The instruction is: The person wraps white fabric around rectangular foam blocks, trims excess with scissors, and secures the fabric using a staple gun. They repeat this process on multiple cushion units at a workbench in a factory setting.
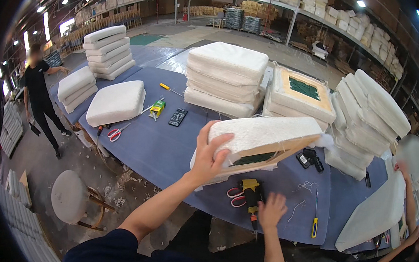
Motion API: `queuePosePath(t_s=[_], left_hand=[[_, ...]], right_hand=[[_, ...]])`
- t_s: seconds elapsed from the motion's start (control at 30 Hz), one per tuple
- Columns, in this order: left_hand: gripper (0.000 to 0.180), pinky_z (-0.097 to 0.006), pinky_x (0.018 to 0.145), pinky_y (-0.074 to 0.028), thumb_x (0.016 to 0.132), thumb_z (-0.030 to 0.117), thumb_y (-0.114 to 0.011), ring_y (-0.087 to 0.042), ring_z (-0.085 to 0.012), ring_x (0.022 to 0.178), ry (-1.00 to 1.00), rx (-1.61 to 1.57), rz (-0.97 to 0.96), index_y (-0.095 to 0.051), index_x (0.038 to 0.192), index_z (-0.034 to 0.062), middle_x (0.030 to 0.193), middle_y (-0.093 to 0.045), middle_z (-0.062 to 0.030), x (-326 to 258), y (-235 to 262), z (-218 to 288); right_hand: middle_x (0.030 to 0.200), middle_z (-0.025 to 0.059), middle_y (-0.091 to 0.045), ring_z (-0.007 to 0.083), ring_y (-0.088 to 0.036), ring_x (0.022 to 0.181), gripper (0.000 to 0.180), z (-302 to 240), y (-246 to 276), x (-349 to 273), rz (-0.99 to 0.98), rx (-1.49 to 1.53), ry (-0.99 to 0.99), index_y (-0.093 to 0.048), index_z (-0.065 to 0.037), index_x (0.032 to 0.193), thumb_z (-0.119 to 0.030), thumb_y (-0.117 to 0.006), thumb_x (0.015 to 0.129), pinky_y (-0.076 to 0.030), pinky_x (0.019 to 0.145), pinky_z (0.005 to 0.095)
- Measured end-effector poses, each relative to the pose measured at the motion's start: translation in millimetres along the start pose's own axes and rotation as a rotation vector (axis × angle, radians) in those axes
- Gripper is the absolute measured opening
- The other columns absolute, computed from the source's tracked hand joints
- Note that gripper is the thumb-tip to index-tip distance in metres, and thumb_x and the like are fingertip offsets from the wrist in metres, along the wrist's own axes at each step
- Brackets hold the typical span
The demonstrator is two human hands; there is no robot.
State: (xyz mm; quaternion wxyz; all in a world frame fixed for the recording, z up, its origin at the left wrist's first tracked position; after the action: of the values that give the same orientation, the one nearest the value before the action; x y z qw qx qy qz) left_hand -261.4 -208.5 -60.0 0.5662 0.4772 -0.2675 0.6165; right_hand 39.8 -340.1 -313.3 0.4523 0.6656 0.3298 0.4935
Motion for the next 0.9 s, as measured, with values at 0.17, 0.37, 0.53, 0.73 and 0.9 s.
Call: queuePosePath(t_s=[0.17,0.37,0.53,0.73,0.9], left_hand=[[0.040,-0.055,0.118,-0.038,0.102,0.020,-0.071,-0.050,-0.0486,0.137,0.052,-0.059,-0.044,-0.068,0.142,0.0157,0.157,-0.045,-0.0288,-11,1,-16],[0.039,-0.054,0.118,-0.040,0.110,0.021,-0.060,-0.051,-0.0491,0.137,0.025,-0.030,-0.011,-0.060,0.146,0.0053,0.154,-0.042,-0.0332,-17,12,-30],[0.045,-0.057,0.115,-0.041,0.106,0.026,-0.068,-0.051,-0.0500,0.136,0.033,0.007,-0.054,-0.059,0.149,0.0124,0.153,-0.045,-0.0317,-13,8,-42],[0.050,-0.056,0.114,-0.041,0.101,0.021,-0.076,-0.046,-0.0485,0.141,0.063,-0.012,-0.039,-0.059,0.147,0.0134,0.152,-0.047,-0.0288,-6,0,-49],[0.054,-0.057,0.116,-0.041,0.098,0.015,-0.078,-0.046,-0.0481,0.141,0.088,-0.005,-0.074,-0.058,0.147,0.0135,0.151,-0.046,-0.0278,-3,13,-55]], right_hand=[[0.166,0.0292,-0.044,0.0531,-0.038,0.153,0.078,-77,-51,-6,0.025,0.203,0.191,-0.053,-0.002,0.155,-0.048,-0.074,0.096,-0.030,0.121,0.0665],[0.161,0.0344,-0.045,0.0566,-0.042,0.147,0.075,-114,-51,-19,0.039,0.313,0.215,-0.050,-0.004,0.157,-0.039,-0.076,0.096,-0.036,0.119,0.0671],[0.135,0.0304,-0.062,0.0501,-0.061,0.118,0.080,-66,-64,-9,-0.066,0.294,-0.016,-0.045,-0.006,0.161,-0.015,-0.079,0.090,-0.052,0.100,0.0596],[0.122,0.0346,-0.075,0.0522,-0.071,0.116,0.073,4,-46,60,-0.381,0.587,-0.268,-0.059,-0.002,0.149,-0.036,-0.075,0.085,-0.057,0.099,0.0534],[0.093,0.0227,-0.078,0.0326,-0.079,0.082,0.041,-54,91,71,-0.080,1.101,-0.344,-0.073,0.001,0.119,-0.021,-0.080,0.084,-0.061,0.076,0.0408]])
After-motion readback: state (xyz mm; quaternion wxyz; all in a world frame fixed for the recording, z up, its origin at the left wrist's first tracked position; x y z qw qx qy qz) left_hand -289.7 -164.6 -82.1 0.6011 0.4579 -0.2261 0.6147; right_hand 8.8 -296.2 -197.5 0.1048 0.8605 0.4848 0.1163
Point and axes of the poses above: each hand's wrist, its own x-axis towards the middle knuckle, its own y-axis out of the back of the hand, z = x × y, the point moved 5 cm from there along x, towards the middle knuckle
